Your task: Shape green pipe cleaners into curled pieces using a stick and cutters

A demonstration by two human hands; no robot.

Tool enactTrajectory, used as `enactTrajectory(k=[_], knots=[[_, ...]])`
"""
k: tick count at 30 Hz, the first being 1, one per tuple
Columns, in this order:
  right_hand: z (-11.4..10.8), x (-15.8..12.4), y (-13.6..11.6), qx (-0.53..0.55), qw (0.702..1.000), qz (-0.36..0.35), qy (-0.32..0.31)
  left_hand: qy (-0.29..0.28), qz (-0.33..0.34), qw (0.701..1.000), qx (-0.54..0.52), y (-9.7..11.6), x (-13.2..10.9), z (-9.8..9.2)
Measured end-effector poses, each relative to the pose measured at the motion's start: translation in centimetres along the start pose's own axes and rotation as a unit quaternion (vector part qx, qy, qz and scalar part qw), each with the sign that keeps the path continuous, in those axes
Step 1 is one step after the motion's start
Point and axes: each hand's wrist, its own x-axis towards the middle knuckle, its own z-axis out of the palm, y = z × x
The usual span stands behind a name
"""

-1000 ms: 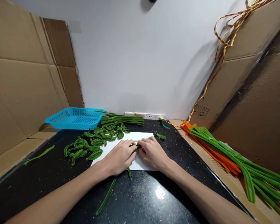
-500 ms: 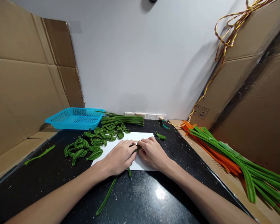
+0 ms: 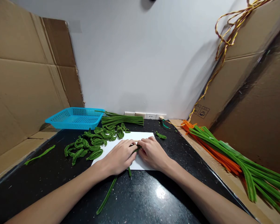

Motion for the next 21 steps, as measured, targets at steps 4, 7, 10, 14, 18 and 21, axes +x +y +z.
enactTrajectory(k=[4, 7, 10, 14, 18, 21], knots=[[0.00, -0.01, -0.03, 0.005, 1.000, -0.003, 0.000, 0.003, -0.017, 1.000, 0.000, 0.22, 0.12, -0.16], [-0.01, 0.02, -0.04, 0.006, 1.000, -0.006, -0.005, 0.007, -0.027, 1.000, -0.005, 0.26, 0.20, -0.18], [-0.03, 0.04, -0.04, 0.002, 1.000, -0.004, -0.011, 0.008, -0.022, 1.000, -0.007, 0.14, 0.19, -0.04], [-0.02, 0.04, -0.03, 0.001, 1.000, -0.004, -0.010, 0.007, -0.021, 1.000, -0.010, 0.02, 0.15, 0.12], [0.03, 0.01, 0.00, 0.001, 1.000, -0.005, -0.012, 0.009, -0.021, 1.000, -0.011, -0.03, 0.13, 0.14], [-0.09, 0.00, -0.05, -0.001, 1.000, -0.003, -0.013, 0.011, -0.022, 1.000, -0.008, -0.04, 0.13, 0.11]])
